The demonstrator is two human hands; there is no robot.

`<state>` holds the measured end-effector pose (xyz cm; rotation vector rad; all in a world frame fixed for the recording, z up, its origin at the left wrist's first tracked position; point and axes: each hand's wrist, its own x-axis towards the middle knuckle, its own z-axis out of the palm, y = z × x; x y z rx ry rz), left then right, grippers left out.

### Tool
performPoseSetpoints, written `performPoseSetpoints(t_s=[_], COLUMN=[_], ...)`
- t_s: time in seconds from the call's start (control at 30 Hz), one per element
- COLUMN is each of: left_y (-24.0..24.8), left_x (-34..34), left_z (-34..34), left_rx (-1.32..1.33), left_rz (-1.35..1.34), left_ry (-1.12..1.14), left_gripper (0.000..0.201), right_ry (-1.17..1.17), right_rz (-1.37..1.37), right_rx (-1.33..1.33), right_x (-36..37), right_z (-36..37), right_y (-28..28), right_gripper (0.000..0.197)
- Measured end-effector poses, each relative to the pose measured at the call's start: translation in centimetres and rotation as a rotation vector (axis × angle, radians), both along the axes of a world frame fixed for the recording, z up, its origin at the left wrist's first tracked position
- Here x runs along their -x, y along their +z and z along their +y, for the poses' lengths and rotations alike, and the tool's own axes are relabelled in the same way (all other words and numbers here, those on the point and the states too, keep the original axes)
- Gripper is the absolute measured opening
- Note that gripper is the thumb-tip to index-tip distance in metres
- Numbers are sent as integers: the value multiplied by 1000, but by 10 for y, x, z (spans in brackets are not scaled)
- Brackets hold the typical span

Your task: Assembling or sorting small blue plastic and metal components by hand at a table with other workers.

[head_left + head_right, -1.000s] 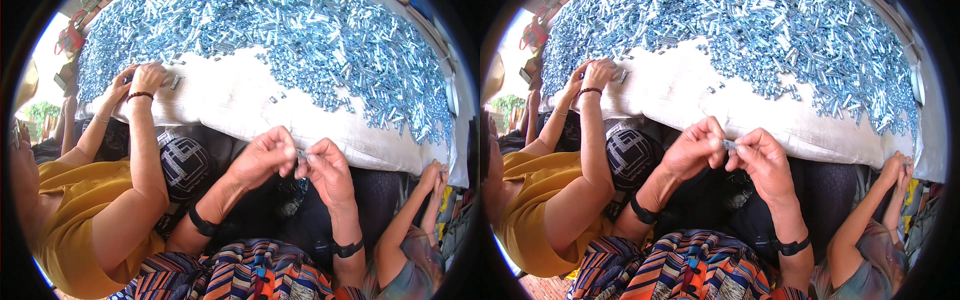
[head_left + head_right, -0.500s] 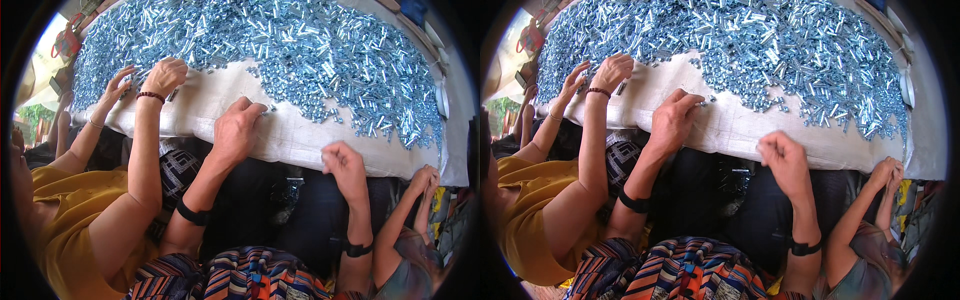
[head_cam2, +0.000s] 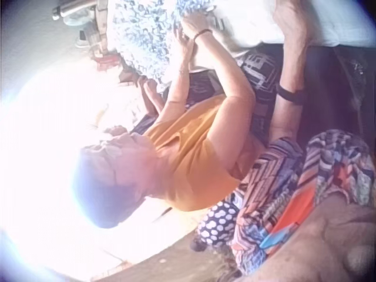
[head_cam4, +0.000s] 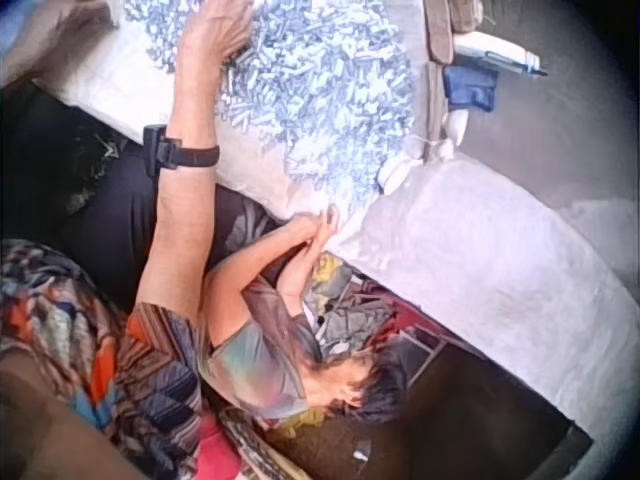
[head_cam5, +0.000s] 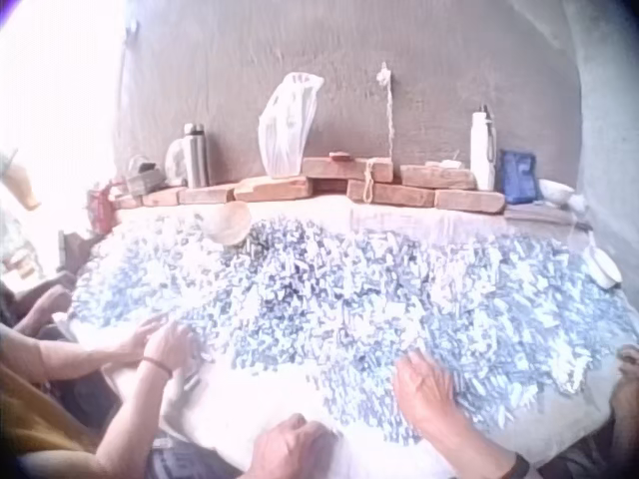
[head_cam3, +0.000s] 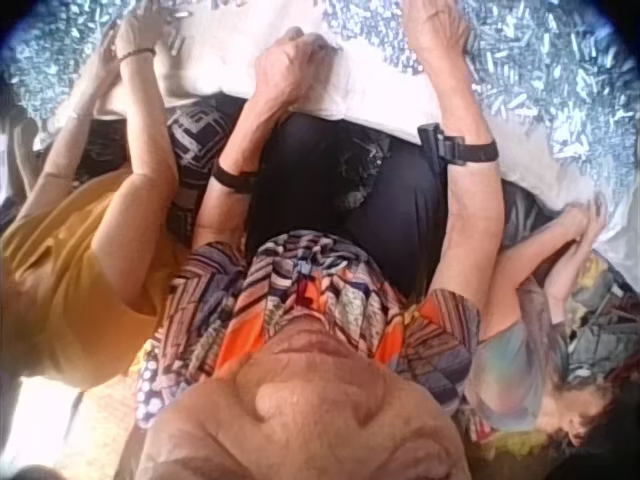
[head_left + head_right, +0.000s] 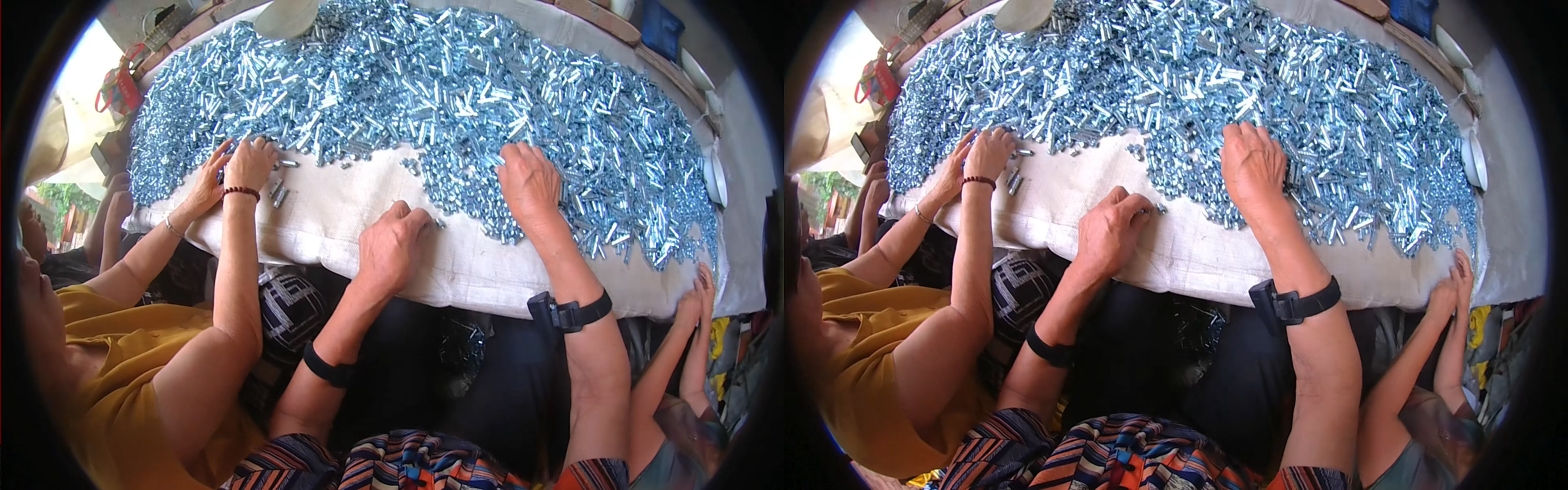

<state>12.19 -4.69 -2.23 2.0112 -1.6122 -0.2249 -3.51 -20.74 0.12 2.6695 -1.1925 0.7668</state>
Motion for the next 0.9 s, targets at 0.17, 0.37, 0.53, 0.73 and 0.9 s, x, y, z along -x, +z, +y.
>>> performPoseSetpoints(t_s=[0.17, 0.37, 0.53, 0.73, 0.9], left_y=[2, 3, 12, 21, 21], left_x=[-5, 0, 21, 50, 65], left_z=[8, 13, 18, 31, 44], left_rx=[164, 89, 23, -41, -133], left_rz=[178, 711, 1085, 1432, 1579], left_ry=[-24, -114, -140, -216, -311], left_gripper=[11, 20, 23, 17, 14], right_ry=[-64, -59, -63, 100, 225], right_rz=[5, -103, -475, -824, -901], right_rx=[-64, -135, -591, -1108, -1205], right_x=[4, 28, 55, 83, 97], right_z=[5, 37, 79, 133, 158], right_y=[-3, 0, 4, 5, 10], right_gripper=[11, 14, 12, 10, 12])
